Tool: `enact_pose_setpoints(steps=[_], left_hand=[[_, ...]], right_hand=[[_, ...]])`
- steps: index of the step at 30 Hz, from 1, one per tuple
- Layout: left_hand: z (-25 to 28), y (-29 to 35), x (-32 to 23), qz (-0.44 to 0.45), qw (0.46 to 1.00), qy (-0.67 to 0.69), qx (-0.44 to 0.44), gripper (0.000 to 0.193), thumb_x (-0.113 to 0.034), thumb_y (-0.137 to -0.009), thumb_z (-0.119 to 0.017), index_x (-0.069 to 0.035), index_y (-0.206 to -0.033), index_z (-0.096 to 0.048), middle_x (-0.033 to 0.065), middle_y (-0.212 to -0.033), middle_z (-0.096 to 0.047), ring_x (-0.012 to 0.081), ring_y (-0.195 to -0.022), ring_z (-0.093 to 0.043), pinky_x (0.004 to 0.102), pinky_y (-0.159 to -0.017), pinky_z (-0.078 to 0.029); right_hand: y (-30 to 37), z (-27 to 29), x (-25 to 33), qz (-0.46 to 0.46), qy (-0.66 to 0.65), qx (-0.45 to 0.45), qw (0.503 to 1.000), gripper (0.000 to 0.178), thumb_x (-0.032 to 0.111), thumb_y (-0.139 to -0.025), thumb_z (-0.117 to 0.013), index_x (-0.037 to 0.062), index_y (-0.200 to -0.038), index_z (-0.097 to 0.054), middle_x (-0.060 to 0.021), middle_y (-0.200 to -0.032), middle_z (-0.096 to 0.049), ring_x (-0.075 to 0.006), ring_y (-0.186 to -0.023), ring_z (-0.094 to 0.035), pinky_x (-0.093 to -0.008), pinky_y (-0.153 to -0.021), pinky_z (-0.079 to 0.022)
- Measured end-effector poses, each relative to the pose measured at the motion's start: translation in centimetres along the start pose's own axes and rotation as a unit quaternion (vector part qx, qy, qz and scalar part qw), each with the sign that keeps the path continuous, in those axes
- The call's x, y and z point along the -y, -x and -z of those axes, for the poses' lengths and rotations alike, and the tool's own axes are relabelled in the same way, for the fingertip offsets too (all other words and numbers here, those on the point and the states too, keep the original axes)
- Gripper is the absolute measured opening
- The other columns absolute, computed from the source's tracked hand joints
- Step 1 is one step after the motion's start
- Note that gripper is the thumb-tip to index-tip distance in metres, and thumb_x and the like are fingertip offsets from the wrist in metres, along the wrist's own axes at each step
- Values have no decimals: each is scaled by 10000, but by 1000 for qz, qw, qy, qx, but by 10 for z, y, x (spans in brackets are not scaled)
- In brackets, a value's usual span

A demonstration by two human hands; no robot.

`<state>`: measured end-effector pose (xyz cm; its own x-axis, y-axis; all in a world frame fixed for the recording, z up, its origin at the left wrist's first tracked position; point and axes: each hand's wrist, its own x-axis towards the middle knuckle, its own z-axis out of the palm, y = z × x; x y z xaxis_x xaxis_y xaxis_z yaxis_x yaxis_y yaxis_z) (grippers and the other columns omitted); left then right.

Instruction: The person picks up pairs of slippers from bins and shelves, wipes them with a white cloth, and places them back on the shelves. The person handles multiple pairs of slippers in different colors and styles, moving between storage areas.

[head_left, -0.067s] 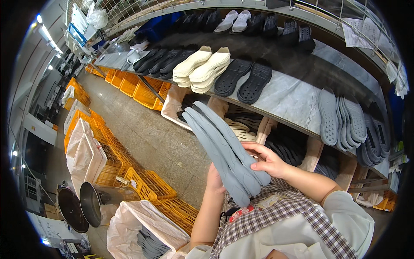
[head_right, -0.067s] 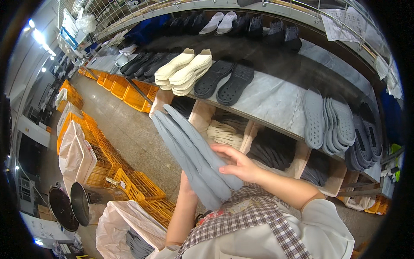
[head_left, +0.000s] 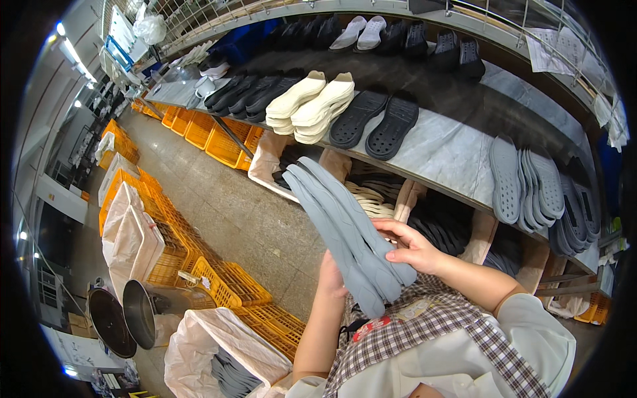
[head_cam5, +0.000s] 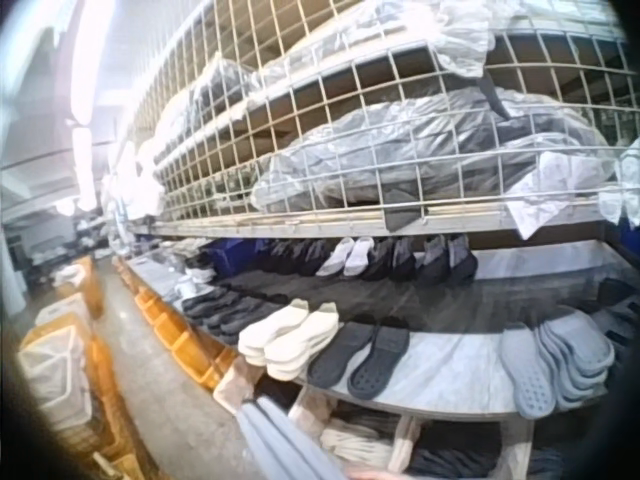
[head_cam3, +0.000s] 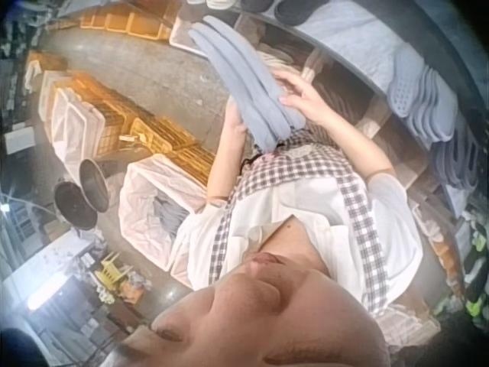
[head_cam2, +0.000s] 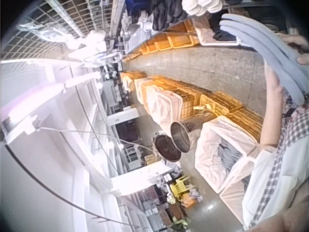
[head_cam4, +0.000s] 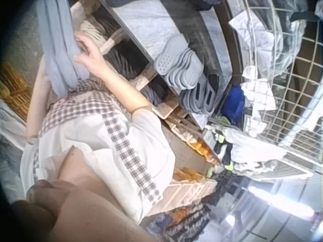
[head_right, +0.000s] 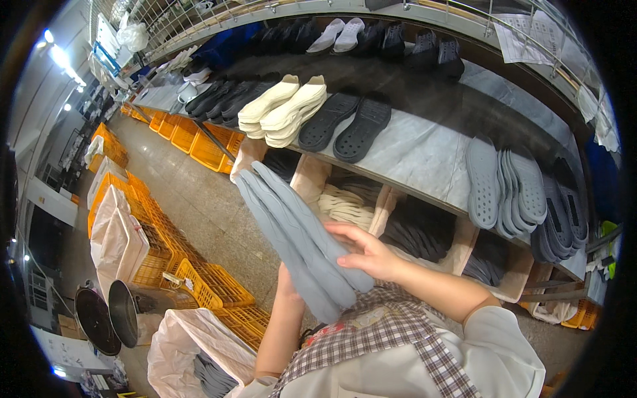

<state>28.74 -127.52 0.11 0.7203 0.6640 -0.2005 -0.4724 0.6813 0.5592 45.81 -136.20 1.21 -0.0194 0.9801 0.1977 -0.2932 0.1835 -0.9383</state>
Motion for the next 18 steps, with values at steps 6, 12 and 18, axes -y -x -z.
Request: enact_pose_setpoints(steps=[6,12,18], left_hand=[[4,-4,8,-21,999,-16,32,384,-189,-928,-525,-21,-1270,-473,123,-1163,-592,250,-1004,-615,389,-849,-529],[-3,-19,15,-38,994,-86,53,601,-120,-896,-575,-125,-1411,-266,127,-1324,-457,272,-1168,-510,428,-946,-470],[-61,-33,40,-57,975,-211,-25,713,-54,-871,-590,-119,-1442,-169,109,-1308,-366,252,-1172,-456,408,-969,-433]], right_hand=[[9,2,-7,6,-27,-15,999,596,46,-820,-611,4,-1366,-375,-133,-1450,-326,-255,-1356,-303,-394,-1122,-232],[16,11,14,-106,137,-67,983,604,107,-836,-642,-37,-1352,-363,-166,-1380,-422,-246,-1312,-367,-360,-1075,-314],[31,7,40,-47,181,-177,966,1111,263,-757,-754,-48,-1438,67,-295,-1473,-116,-346,-1374,-203,-365,-1096,-262]])
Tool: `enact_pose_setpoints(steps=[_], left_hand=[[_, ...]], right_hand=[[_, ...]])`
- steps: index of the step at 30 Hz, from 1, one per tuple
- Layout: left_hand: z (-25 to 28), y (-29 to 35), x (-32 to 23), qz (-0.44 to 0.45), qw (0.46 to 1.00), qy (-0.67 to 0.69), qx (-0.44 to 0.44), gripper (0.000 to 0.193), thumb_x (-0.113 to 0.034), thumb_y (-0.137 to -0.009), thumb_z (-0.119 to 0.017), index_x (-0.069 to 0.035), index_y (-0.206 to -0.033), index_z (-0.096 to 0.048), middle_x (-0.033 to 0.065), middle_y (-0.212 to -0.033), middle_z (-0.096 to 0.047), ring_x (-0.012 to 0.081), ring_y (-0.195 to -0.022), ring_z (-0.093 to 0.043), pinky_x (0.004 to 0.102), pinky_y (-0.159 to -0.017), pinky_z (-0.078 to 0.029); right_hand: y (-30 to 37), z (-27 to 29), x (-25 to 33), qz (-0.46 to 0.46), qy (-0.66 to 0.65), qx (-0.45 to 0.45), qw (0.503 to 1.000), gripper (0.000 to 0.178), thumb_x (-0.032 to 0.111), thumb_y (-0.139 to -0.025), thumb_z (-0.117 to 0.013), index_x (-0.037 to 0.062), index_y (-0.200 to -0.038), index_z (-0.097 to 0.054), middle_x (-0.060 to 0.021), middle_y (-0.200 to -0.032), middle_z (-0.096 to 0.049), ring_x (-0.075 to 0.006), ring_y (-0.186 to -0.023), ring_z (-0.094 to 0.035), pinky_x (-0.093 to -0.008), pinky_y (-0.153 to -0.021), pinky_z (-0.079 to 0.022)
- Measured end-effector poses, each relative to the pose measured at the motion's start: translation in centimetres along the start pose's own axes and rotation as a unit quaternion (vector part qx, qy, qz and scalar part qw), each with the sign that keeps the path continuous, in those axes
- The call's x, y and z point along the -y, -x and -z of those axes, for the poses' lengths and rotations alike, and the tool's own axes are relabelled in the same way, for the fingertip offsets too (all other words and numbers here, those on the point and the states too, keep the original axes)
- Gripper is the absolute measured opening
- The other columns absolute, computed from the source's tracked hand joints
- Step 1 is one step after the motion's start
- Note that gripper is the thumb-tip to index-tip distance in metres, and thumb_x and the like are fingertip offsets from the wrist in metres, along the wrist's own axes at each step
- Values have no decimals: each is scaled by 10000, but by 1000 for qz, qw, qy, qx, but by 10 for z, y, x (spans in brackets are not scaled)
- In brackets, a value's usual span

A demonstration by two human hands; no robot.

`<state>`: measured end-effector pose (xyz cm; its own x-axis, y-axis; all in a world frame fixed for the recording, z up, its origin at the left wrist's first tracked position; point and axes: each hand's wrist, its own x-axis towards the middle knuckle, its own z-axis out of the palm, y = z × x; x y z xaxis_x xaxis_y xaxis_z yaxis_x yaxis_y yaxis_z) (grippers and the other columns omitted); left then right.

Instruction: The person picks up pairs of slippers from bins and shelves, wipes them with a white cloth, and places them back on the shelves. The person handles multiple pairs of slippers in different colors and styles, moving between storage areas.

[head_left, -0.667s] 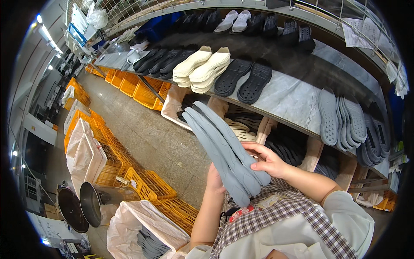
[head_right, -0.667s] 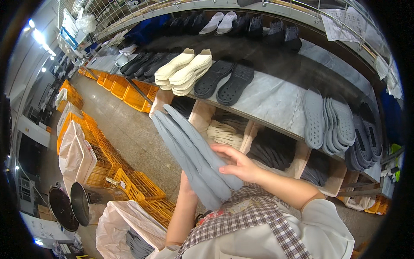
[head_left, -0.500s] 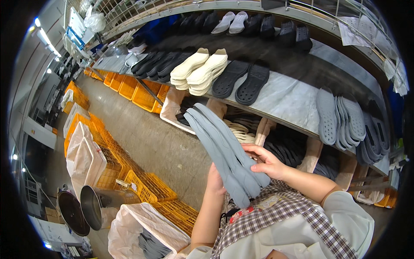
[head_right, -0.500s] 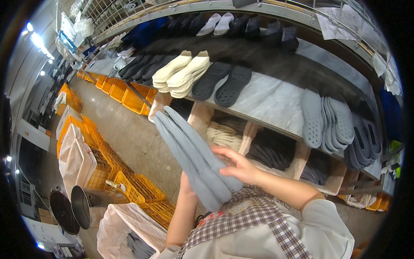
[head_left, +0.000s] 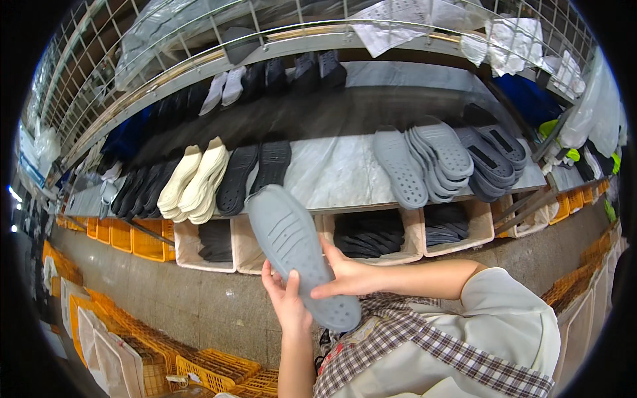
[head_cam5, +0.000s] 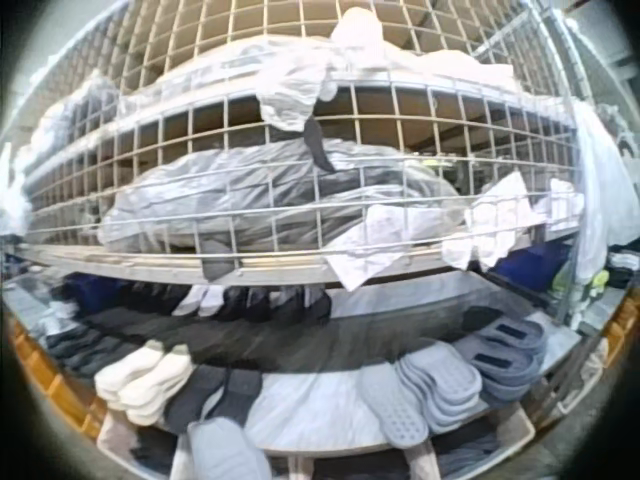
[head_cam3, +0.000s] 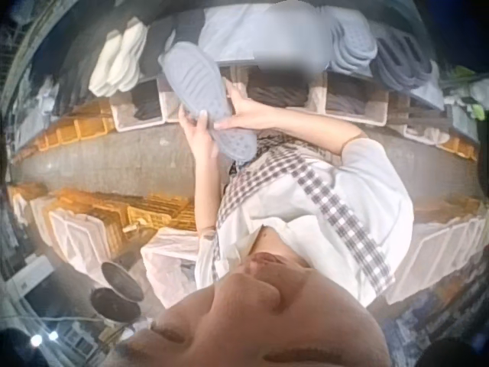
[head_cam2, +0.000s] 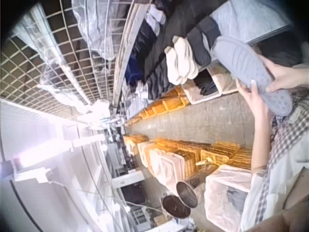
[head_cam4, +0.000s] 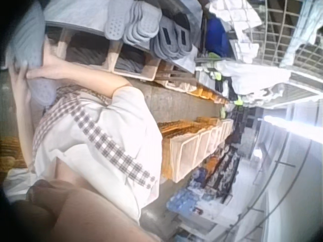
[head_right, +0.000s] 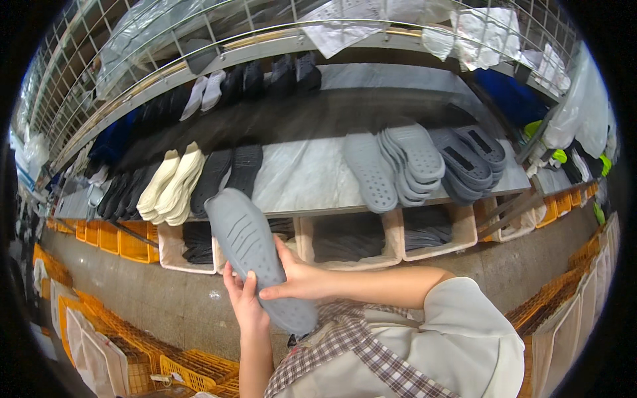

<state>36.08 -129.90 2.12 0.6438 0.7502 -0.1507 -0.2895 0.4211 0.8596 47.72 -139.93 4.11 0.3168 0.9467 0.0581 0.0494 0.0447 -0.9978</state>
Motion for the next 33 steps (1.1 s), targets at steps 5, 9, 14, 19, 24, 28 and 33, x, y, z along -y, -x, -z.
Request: enact_pose_setpoints(steps=[5,9,14,19,24,28,33], left_hand=[[-39,-7,5,22,997,-37,67,676,-59,-890,-554,-107,-1451,-179,93,-1259,-366,213,-1153,-434,337,-962,-397],[-23,-8,2,-46,986,-72,141,562,-43,-885,-550,-64,-1400,-326,98,-1316,-393,218,-1194,-406,350,-1004,-352],[13,-12,18,65,998,-4,-23,179,-80,-915,-558,-87,-1093,-543,18,-1067,-577,132,-996,-550,276,-823,-444],[41,-10,43,116,992,-14,-41,149,-102,-913,-576,-87,-1060,-555,26,-1037,-595,139,-956,-566,263,-789,-454],[52,-22,66,150,987,13,-52,148,-97,-902,-587,-76,-1046,-558,37,-1013,-603,142,-915,-580,262,-761,-469],[50,-41,81,179,982,4,-62,139,-93,-903,-582,-71,-1038,-556,42,-999,-604,142,-887,-591,254,-729,-481],[40,-63,91,200,972,-1,-125,123,-95,-908,-577,-60,-1023,-553,46,-945,-620,141,-836,-608,254,-699,-493]], right_hand=[[-2,68,21,-74,-93,-102,988,887,6,-669,-613,-18,-1439,-174,-209,-1362,-395,-284,-1280,-396,-405,-1061,-344],[-12,192,52,-247,-204,-206,925,532,45,-703,-596,-91,-1205,-482,-221,-993,-639,-299,-811,-665,-447,-818,-536],[-24,302,32,-367,-145,-318,862,262,131,-807,-526,-46,-980,-613,-177,-961,-669,-284,-872,-660,-438,-853,-523],[-30,333,-9,-452,-143,-293,830,253,132,-808,-557,-42,-982,-615,-150,-964,-674,-265,-859,-662,-424,-844,-527],[-32,324,19,-460,220,-222,831,361,217,-748,-670,-42,-992,-610,-137,-970,-672,-241,-818,-658,-401,-776,-529],[-64,330,53,-308,660,-113,676,615,338,-716,-702,-48,-1167,-540,-190,-1039,-649,-313,-880,-649,-389,-793,-512],[-184,398,20,-179,469,-139,854,622,443,-774,-645,0,-1192,-517,-185,-1086,-604,-293,-969,-598,-422,-738,-494]])
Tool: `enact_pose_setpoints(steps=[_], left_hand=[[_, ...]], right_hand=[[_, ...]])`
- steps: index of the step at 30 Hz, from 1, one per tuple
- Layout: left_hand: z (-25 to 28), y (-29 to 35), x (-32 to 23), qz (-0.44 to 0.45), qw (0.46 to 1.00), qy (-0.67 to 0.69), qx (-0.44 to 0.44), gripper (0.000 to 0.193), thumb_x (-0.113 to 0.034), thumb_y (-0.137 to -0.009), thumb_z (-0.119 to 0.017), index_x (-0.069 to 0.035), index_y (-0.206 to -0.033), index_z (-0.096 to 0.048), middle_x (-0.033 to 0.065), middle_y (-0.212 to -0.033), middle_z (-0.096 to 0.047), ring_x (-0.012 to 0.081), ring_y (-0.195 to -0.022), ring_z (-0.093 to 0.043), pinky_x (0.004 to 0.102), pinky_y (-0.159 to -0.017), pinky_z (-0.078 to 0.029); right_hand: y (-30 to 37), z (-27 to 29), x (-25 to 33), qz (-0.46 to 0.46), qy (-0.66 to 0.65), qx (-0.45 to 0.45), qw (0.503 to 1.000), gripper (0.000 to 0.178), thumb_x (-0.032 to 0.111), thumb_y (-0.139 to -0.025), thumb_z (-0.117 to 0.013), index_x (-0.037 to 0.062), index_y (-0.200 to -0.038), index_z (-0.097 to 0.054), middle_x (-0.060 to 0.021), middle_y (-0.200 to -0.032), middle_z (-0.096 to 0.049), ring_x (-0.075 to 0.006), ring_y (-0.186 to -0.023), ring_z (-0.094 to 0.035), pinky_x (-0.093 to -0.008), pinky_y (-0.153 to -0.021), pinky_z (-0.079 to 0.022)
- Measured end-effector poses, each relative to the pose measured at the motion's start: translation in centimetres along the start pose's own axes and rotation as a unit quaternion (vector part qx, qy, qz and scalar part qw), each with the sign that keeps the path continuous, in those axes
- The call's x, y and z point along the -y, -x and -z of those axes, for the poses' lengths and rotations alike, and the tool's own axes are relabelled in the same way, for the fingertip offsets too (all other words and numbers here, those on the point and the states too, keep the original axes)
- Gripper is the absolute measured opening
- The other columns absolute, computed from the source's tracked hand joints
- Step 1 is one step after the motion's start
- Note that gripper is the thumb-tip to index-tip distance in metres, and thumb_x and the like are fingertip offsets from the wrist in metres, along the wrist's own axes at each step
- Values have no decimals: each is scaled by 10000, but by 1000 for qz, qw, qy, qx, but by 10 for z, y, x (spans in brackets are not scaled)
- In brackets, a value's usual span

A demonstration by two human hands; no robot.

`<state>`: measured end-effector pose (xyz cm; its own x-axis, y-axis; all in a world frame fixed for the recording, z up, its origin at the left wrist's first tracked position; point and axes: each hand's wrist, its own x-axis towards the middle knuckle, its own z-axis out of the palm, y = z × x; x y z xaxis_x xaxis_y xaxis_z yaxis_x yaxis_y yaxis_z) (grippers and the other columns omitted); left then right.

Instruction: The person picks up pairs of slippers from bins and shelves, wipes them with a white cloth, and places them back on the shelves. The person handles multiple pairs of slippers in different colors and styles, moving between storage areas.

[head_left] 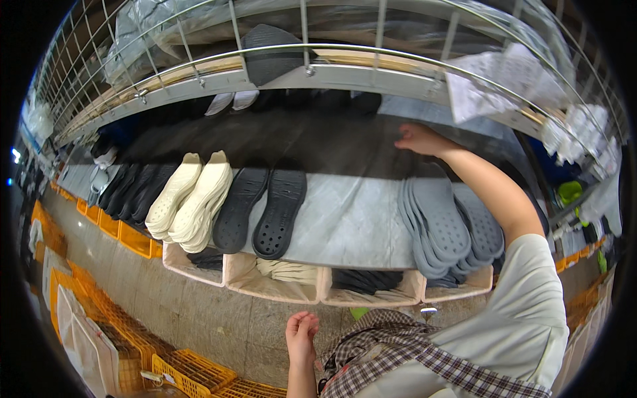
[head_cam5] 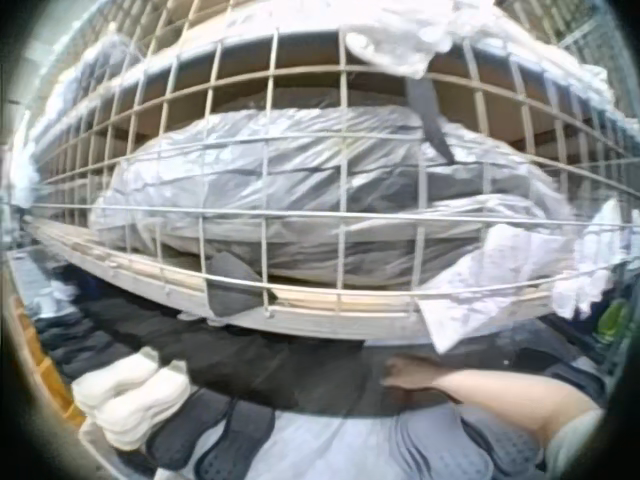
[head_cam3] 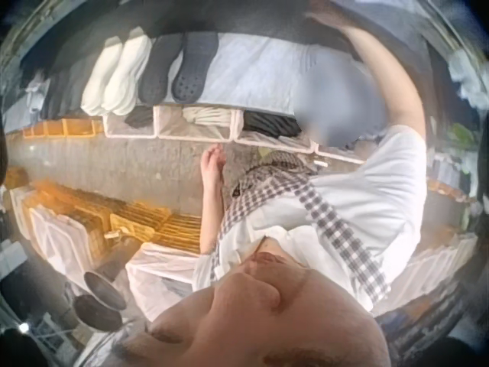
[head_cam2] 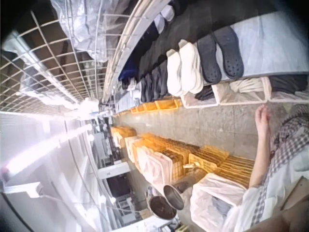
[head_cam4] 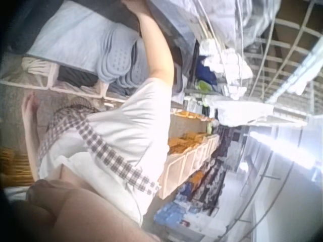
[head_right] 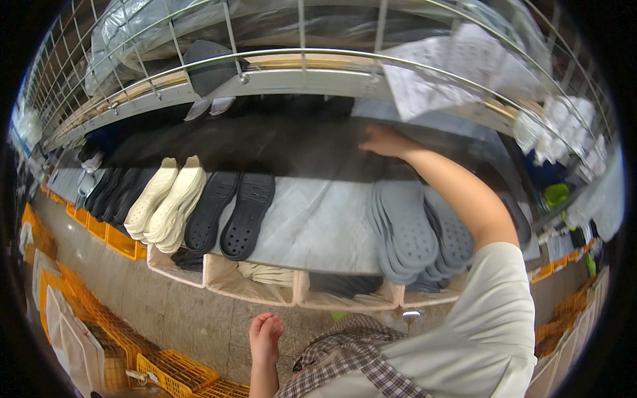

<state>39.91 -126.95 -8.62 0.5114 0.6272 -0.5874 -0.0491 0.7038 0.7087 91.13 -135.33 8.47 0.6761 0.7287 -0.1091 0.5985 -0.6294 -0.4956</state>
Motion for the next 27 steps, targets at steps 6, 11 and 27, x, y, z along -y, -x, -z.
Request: enact_pose_setpoints(steps=[6,11,27], left_hand=[[5,6,6,-24,990,52,-126,107,-88,-913,-558,-66,-1017,-554,59,-928,-631,156,-815,-620,274,-682,-497],[9,21,17,-19,972,98,-211,106,-76,-922,-538,-64,-1026,-551,60,-929,-632,163,-820,-625,284,-681,-500],[53,18,-4,-70,996,9,-44,201,-158,-921,-576,-55,-1090,-545,36,-958,-630,116,-854,-598,228,-706,-452]], right_hand=[[-214,-56,-92,-184,-405,-49,894,796,523,-759,-672,130,-1379,-365,-125,-1180,-494,-278,-923,-499,-419,-784,-463],[-343,-108,-176,-238,-634,-152,720,661,540,-774,-646,220,-1305,-414,-84,-1298,-425,-364,-1071,-468,-505,-836,-461],[-42,-4,-39,-179,-762,-122,610,262,279,-873,-624,126,-1055,-512,-86,-1048,-517,-247,-910,-530,-370,-730,-532]])
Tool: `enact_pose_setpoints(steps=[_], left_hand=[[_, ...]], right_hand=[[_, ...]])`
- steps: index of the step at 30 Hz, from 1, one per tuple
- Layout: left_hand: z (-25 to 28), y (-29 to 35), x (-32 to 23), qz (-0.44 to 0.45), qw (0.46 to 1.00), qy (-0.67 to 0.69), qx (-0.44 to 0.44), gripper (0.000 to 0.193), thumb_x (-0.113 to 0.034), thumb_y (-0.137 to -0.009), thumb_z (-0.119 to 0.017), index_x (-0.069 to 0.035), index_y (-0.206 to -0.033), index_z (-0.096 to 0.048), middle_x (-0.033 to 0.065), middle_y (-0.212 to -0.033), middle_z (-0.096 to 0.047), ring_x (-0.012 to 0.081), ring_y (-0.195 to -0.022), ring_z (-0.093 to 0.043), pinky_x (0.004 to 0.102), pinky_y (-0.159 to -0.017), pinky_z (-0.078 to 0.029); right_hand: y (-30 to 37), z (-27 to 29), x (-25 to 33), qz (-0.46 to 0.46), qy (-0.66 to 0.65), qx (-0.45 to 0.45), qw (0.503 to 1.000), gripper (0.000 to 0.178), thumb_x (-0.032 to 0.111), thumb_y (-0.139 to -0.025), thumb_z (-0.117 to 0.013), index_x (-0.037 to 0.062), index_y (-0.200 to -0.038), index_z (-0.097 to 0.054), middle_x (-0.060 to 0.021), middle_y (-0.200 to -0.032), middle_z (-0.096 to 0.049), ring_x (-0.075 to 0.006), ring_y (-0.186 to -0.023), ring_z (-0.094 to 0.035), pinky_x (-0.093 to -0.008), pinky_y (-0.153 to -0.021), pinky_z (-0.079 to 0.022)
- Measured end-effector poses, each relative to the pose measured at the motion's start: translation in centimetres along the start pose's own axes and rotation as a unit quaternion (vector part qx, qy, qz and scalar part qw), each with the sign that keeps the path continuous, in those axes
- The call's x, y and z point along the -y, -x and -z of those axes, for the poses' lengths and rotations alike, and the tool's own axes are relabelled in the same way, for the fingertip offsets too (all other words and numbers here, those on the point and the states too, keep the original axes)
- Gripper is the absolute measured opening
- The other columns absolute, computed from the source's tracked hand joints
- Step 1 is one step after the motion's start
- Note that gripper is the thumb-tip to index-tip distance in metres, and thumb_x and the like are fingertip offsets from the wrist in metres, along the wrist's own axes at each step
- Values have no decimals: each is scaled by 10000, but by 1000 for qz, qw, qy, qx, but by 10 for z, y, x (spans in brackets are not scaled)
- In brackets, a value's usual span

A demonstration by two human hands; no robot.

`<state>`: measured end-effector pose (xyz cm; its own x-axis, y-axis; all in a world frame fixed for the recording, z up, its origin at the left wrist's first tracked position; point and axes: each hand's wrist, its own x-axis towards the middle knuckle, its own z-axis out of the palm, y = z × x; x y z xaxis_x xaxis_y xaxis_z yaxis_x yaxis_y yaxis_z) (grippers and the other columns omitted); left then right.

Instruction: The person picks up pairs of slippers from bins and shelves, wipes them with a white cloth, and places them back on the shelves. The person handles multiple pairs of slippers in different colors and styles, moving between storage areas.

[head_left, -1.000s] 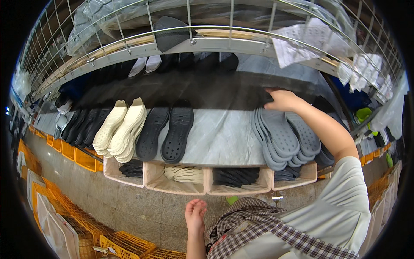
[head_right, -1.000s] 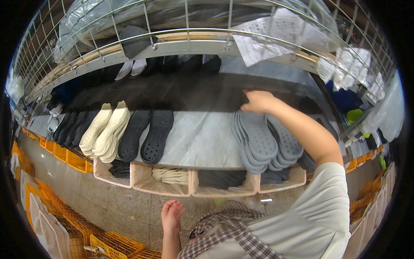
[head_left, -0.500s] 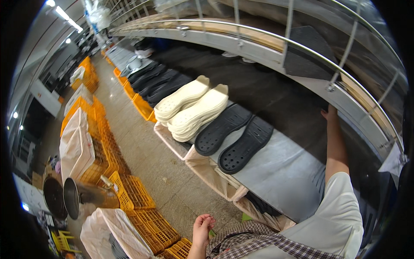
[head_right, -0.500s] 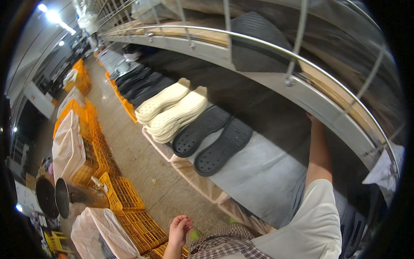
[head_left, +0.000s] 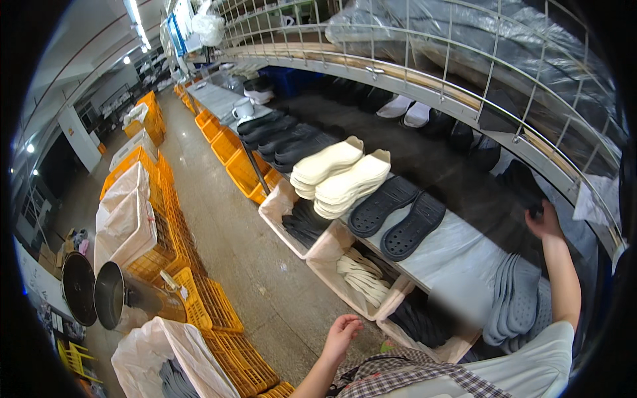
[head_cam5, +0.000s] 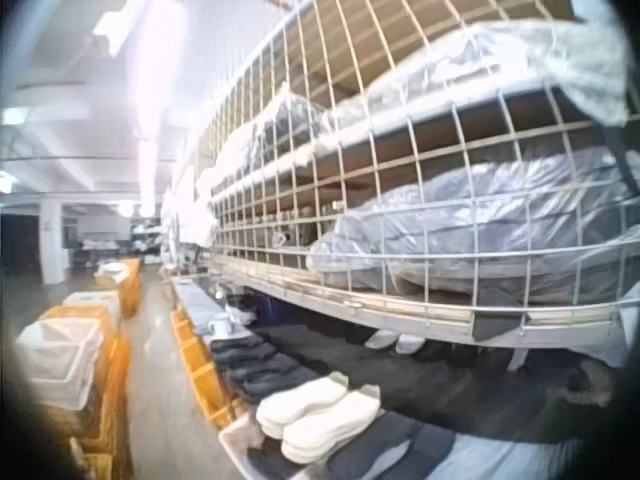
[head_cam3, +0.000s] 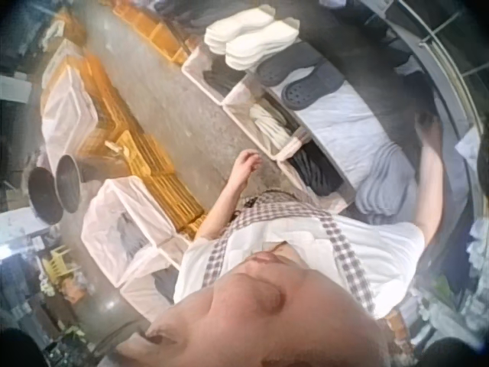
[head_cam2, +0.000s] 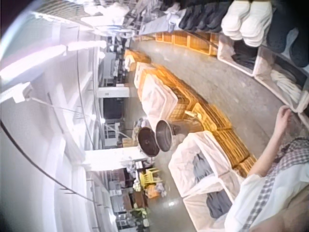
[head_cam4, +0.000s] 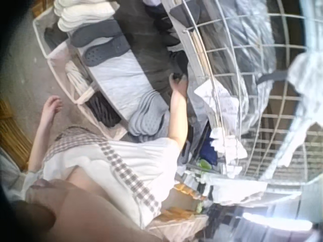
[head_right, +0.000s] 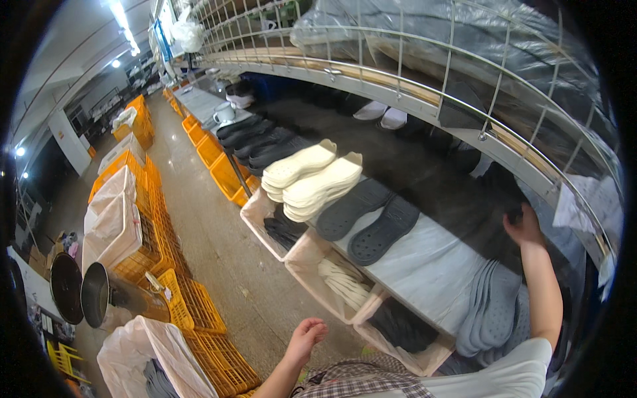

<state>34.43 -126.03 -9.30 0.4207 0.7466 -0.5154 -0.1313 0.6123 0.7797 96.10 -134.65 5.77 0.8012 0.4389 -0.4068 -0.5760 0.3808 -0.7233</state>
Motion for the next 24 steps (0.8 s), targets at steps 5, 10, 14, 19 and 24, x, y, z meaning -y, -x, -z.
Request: enact_pose_setpoints(steps=[5,10,14,19,24], left_hand=[[40,24,-26,-28,996,-43,73,244,-150,-913,-588,-53,-1129,-528,47,-1024,-622,122,-923,-583,259,-794,-460],[80,56,-63,-123,968,-93,200,432,-152,-921,-586,-35,-1305,-424,108,-1333,-456,223,-1192,-481,334,-979,-408],[88,85,-94,-207,957,2,202,659,-150,-938,-554,-62,-1450,-148,146,-1472,-259,259,-1302,-350,386,-1035,-350],[121,90,-128,-145,965,206,68,651,-251,-977,-491,-67,-1462,-99,143,-1448,-300,277,-1312,-339,421,-1085,-296],[159,72,-119,-253,921,285,79,563,-306,-940,-562,-72,-1380,-299,92,-1309,-464,244,-1192,-467,418,-1018,-389]], right_hand=[[249,-28,-80,-72,45,75,994,179,149,-837,-542,11,-952,-541,-107,-892,-590,-228,-773,-573,-343,-650,-542],[393,-53,-175,-167,94,172,966,336,101,-787,-586,-2,-1103,-537,-156,-1088,-602,-285,-929,-602,-373,-709,-552],[444,-72,-263,-160,173,310,921,695,-34,-727,-606,71,-1363,-347,-172,-1320,-454,-300,-1154,-522,-486,-941,-457],[482,-88,-346,115,502,507,691,798,64,-773,-639,62,-1447,-212,-210,-1374,-353,-297,-1257,-398,-401,-1042,-350],[490,-103,-383,269,564,595,505,1050,425,-676,-802,67,-1429,-164,-294,-1332,-287,-446,-1227,-379,-451,-1013,-377]])
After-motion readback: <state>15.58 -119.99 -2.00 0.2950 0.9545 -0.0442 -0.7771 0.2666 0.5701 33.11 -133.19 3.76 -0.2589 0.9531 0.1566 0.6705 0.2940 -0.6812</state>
